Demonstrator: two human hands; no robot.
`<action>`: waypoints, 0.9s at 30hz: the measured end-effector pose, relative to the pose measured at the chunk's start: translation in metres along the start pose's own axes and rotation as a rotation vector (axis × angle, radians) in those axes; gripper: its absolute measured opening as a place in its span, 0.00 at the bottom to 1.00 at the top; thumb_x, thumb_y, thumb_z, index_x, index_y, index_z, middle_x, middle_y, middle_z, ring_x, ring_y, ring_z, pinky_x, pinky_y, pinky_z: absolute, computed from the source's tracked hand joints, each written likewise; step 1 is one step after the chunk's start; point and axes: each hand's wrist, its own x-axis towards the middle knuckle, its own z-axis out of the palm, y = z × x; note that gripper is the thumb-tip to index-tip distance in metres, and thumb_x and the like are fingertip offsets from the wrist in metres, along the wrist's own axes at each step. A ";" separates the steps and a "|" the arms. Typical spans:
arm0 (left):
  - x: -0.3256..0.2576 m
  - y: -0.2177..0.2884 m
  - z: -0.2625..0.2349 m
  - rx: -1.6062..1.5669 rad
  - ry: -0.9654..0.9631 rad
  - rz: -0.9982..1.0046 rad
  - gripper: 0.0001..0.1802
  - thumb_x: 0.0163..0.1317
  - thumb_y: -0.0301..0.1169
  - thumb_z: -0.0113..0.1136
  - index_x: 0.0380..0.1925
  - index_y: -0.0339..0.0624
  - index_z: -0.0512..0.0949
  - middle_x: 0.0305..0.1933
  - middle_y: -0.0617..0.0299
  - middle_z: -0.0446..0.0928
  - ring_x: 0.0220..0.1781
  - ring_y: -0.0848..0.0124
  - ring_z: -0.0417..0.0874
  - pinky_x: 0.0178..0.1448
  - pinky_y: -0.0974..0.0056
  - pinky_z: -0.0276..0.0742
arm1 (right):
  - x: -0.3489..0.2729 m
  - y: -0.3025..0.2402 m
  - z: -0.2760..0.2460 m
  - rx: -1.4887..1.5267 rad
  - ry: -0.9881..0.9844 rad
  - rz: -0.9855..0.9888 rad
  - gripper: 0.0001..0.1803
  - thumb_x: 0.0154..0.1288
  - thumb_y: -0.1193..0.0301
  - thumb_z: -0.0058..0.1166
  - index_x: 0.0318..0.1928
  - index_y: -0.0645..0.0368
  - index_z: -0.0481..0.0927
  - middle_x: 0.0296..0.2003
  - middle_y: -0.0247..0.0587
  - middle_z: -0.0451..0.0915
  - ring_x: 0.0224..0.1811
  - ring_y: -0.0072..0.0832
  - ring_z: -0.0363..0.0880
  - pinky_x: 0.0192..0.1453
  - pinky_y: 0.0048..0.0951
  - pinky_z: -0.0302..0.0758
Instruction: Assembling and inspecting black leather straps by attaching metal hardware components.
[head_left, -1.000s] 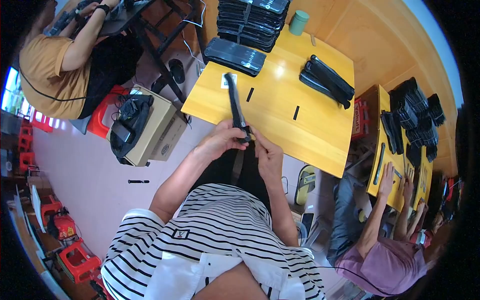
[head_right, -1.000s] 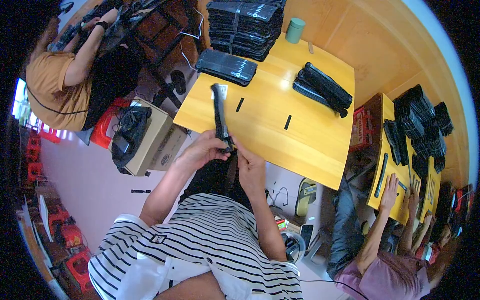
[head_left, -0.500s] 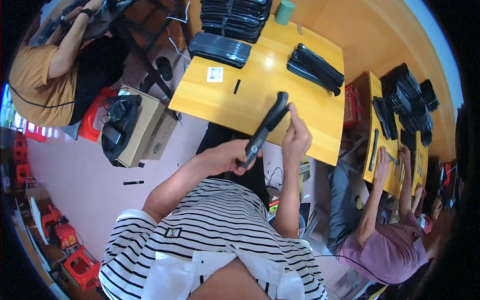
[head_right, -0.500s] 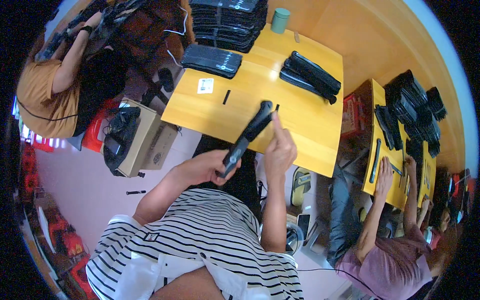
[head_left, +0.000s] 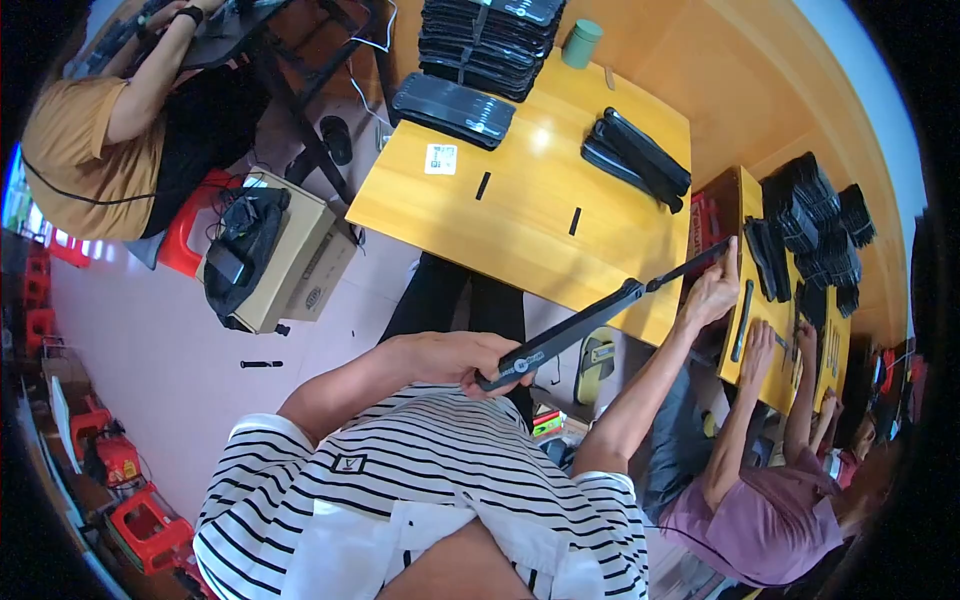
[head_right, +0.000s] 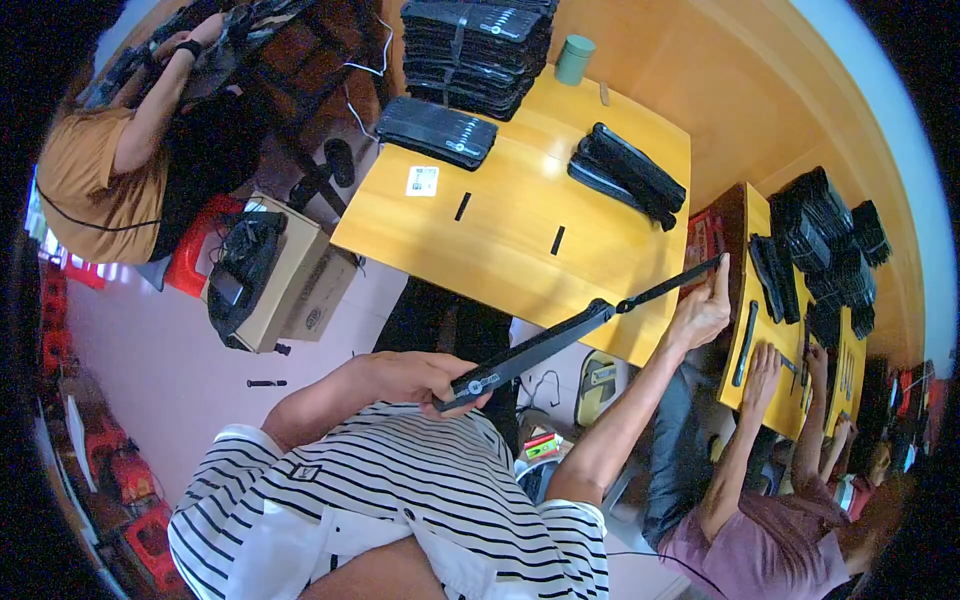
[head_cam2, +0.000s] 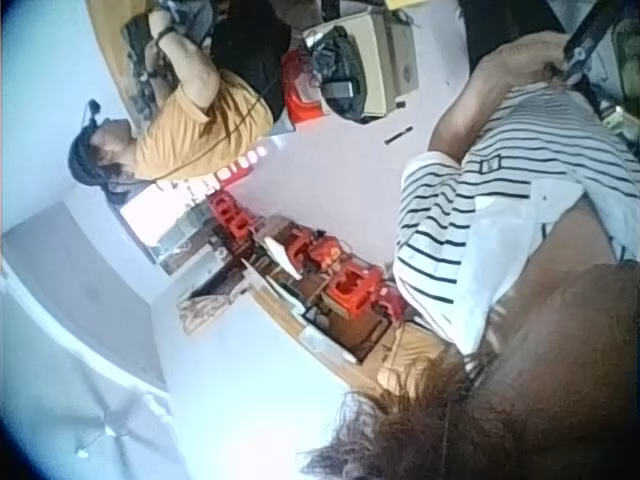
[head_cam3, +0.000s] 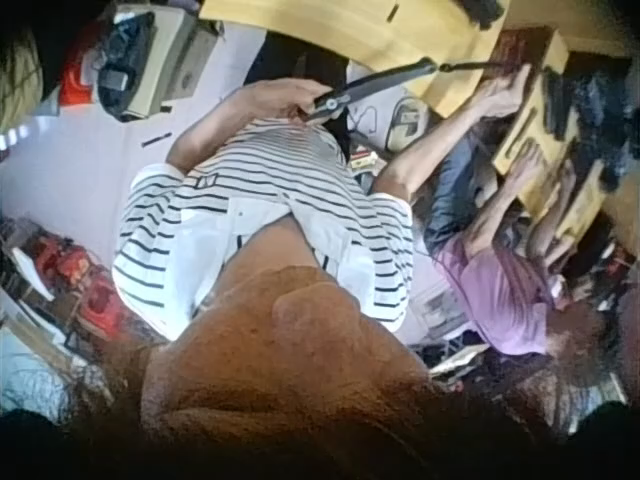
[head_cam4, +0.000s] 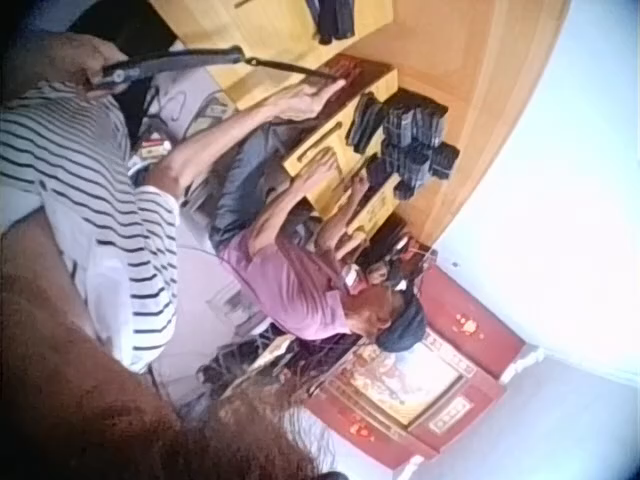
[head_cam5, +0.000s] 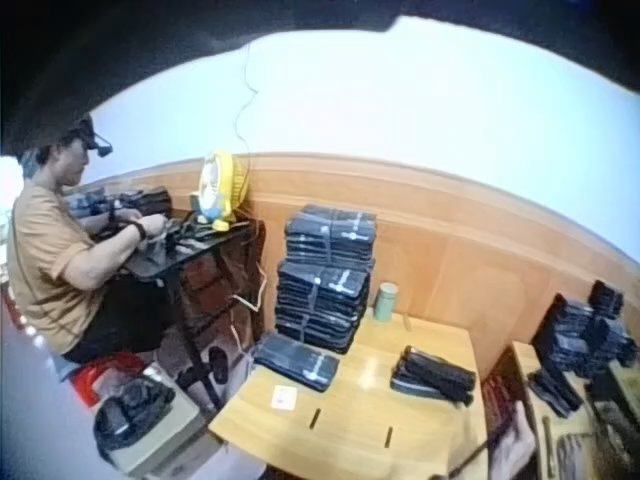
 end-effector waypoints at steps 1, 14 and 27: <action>-0.005 0.004 0.002 0.157 0.022 -0.087 0.15 0.46 0.27 0.48 0.37 0.38 0.68 0.21 0.68 0.64 0.18 0.81 0.61 0.21 0.76 0.54 | 0.001 0.007 0.006 -0.092 0.039 -0.012 0.18 0.57 0.73 0.48 0.49 0.42 0.78 0.33 0.54 0.79 0.23 0.44 0.77 0.28 0.41 0.68; -0.094 0.023 -0.092 0.103 0.814 0.409 0.27 0.52 0.21 0.56 0.55 0.36 0.64 0.31 0.64 0.73 0.28 0.78 0.76 0.27 0.79 0.72 | -0.007 0.001 -0.052 0.627 -0.242 0.153 0.20 0.64 0.77 0.44 0.57 0.56 0.71 0.18 0.24 0.63 0.18 0.09 0.55 0.20 0.13 0.50; -0.076 0.013 -0.166 0.412 1.162 0.346 0.22 0.51 0.22 0.57 0.49 0.38 0.69 0.27 0.68 0.71 0.28 0.79 0.73 0.27 0.75 0.71 | -0.041 -0.020 -0.063 0.660 -0.426 0.164 0.20 0.65 0.76 0.42 0.58 0.55 0.70 0.17 0.23 0.64 0.15 0.07 0.53 0.17 0.11 0.47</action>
